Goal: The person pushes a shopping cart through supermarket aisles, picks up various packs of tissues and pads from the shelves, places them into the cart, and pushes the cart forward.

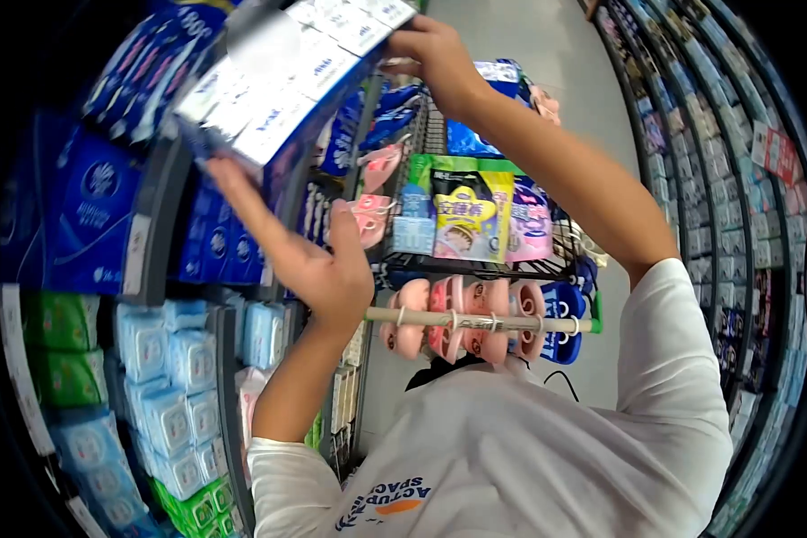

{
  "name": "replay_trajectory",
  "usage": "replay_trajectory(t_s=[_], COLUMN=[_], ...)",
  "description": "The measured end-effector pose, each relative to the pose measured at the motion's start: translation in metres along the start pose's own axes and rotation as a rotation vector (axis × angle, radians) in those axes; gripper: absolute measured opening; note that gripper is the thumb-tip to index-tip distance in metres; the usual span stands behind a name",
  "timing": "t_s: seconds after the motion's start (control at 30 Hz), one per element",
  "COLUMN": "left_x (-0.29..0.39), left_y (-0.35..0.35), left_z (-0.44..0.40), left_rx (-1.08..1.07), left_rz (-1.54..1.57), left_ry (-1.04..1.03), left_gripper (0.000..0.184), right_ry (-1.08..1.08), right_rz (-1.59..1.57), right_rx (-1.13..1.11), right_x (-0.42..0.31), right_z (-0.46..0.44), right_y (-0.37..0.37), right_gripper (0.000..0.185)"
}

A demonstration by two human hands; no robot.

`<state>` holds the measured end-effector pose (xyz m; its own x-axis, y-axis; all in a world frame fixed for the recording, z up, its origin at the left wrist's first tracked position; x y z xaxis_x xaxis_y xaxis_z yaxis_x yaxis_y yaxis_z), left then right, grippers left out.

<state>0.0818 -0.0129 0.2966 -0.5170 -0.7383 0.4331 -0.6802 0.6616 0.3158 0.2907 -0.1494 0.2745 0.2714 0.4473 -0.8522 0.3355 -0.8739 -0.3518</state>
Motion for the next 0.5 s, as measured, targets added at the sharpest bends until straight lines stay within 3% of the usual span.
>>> replay_trajectory(t_s=[0.13, 0.2, 0.33, 0.4, 0.5], left_x=[-0.029, -0.068, -0.133, -0.149, -0.158], left_y=[-0.121, -0.187, -0.332, -0.377, -0.420], left_z=[0.028, 0.054, 0.095, 0.100, 0.104], left_rx=[-0.235, -0.379, -0.609, -0.677, -0.755], left_rz=[0.252, 0.257, 0.454, 0.620, 0.555], left_ry=[0.326, 0.341, 0.644, 0.784, 0.932], left_gripper=[0.086, 0.089, 0.091, 0.089, 0.079], right_ry=[-0.243, -0.297, -0.413, -0.496, -0.468], right_rz=[0.028, 0.124, 0.346, 0.472, 0.699], right_rx=[0.347, 0.524, 0.630, 0.617, 0.598], right_x=[0.054, 0.079, 0.143, 0.164, 0.175], right_z=[0.045, 0.067, 0.077, 0.076, 0.071], right_y=[0.149, 0.214, 0.336, 0.370, 0.402], right_gripper=[0.027, 0.027, 0.035, 0.042, 0.051])
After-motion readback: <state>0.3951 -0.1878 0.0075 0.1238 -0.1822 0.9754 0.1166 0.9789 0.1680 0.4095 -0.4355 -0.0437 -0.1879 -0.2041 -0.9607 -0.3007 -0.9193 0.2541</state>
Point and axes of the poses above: each hand's wrist, its own z-axis away from the middle knuckle, its own y-axis out of the back of the hand, x = y × z, the point moved 7 cm from there along -z, towards the middle knuckle, and after that the axes turned 7 degrees about -z, right-handed, at the moved point
